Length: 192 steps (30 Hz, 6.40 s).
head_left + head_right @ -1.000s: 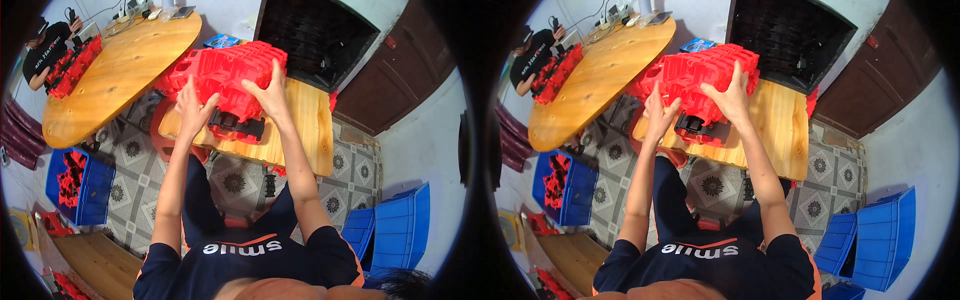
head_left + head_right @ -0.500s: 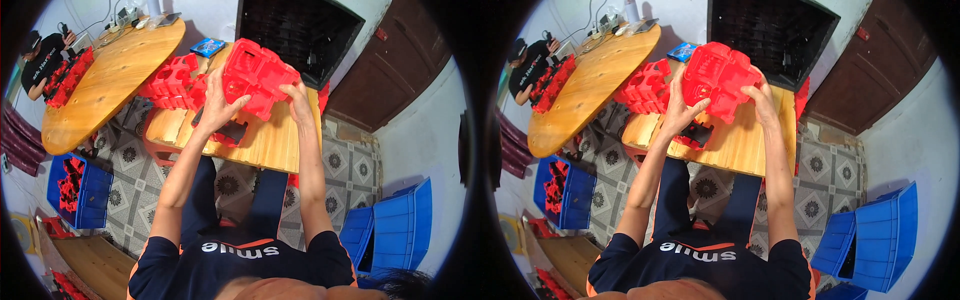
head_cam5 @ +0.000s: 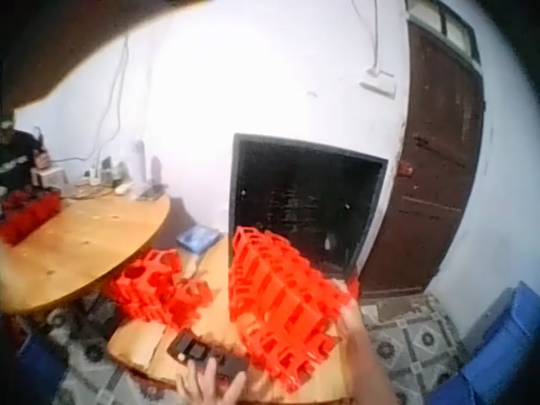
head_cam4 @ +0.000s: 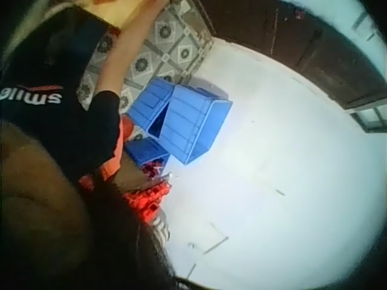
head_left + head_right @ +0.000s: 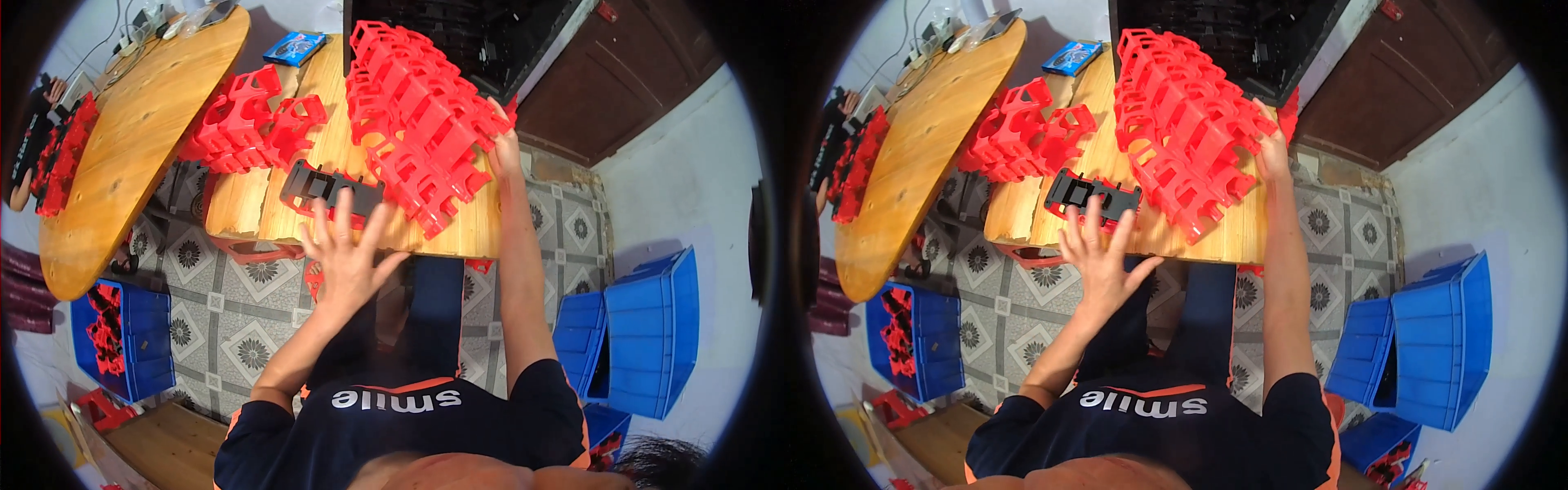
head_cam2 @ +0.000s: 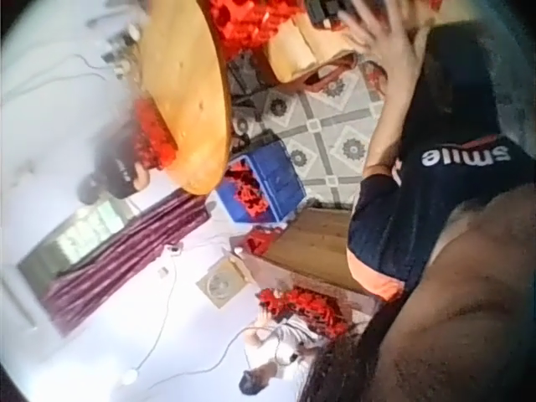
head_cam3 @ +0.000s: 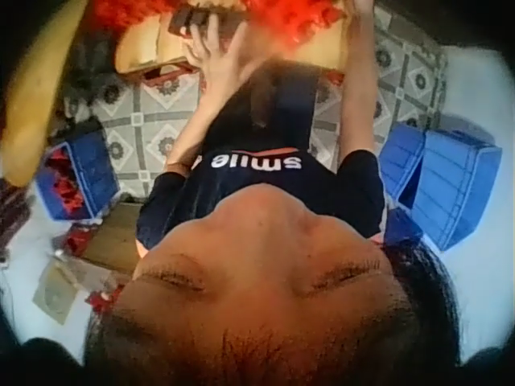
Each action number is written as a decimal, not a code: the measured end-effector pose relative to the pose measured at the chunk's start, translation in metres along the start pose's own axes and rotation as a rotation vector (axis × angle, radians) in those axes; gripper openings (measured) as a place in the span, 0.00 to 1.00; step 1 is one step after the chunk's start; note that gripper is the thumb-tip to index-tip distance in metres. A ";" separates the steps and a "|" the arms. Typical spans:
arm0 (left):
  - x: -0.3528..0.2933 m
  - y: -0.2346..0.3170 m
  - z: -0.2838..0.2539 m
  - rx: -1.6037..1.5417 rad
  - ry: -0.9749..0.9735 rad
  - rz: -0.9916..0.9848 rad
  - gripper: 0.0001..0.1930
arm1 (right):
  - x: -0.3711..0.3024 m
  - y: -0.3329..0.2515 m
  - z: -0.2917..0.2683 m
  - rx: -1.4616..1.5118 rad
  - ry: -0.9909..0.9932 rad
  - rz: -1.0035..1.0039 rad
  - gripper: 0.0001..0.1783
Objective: The person assembles plastic toy trucks by hand, attaching plastic wheels and axles to toy truck frames and red components.
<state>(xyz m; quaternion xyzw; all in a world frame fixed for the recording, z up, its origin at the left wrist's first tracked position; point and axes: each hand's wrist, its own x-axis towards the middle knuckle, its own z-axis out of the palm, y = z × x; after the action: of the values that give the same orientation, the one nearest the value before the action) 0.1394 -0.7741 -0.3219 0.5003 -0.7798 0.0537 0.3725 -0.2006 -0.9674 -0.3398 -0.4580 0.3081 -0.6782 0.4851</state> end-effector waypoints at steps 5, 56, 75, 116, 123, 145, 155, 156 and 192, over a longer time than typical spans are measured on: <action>-0.009 -0.069 0.041 -0.129 0.092 0.030 0.46 | 0.015 -0.012 -0.003 -0.042 -0.014 0.027 0.32; 0.268 -0.143 0.147 -1.197 -0.606 -0.679 0.58 | -0.076 -0.027 0.008 -0.609 0.059 0.028 0.74; 0.356 -0.045 -0.013 -0.611 -0.993 -0.318 0.30 | -0.023 -0.268 0.010 -0.548 -0.069 0.333 0.23; 0.104 -0.050 0.020 0.089 -0.222 -0.002 0.45 | -0.138 -0.069 0.089 -1.473 0.068 0.217 0.42; 0.148 -0.067 0.018 0.284 -0.331 -0.125 0.49 | -0.136 -0.057 0.102 -1.786 0.348 0.203 0.32; -0.031 -0.128 -0.167 -0.904 0.584 -0.635 0.44 | -0.205 -0.009 0.260 -0.407 -0.493 -0.282 0.25; 0.007 -0.520 -0.384 -0.310 1.074 -1.217 0.40 | -0.243 0.003 0.263 -0.865 -0.471 -0.065 0.18; 0.015 -0.541 -0.382 -0.326 1.057 -1.218 0.40 | -0.247 0.002 0.261 -0.885 -0.458 -0.064 0.18; 0.093 -0.213 0.010 -0.452 0.392 -0.571 0.65 | 0.327 -0.144 0.085 -1.973 0.409 -1.245 0.36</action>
<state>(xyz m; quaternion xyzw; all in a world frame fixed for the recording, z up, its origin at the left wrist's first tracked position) 0.2877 -0.9525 -0.3317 0.5824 -0.5163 -0.1300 0.6142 -0.2123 -1.2233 -0.0769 -0.5884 0.4941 -0.3273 -0.5500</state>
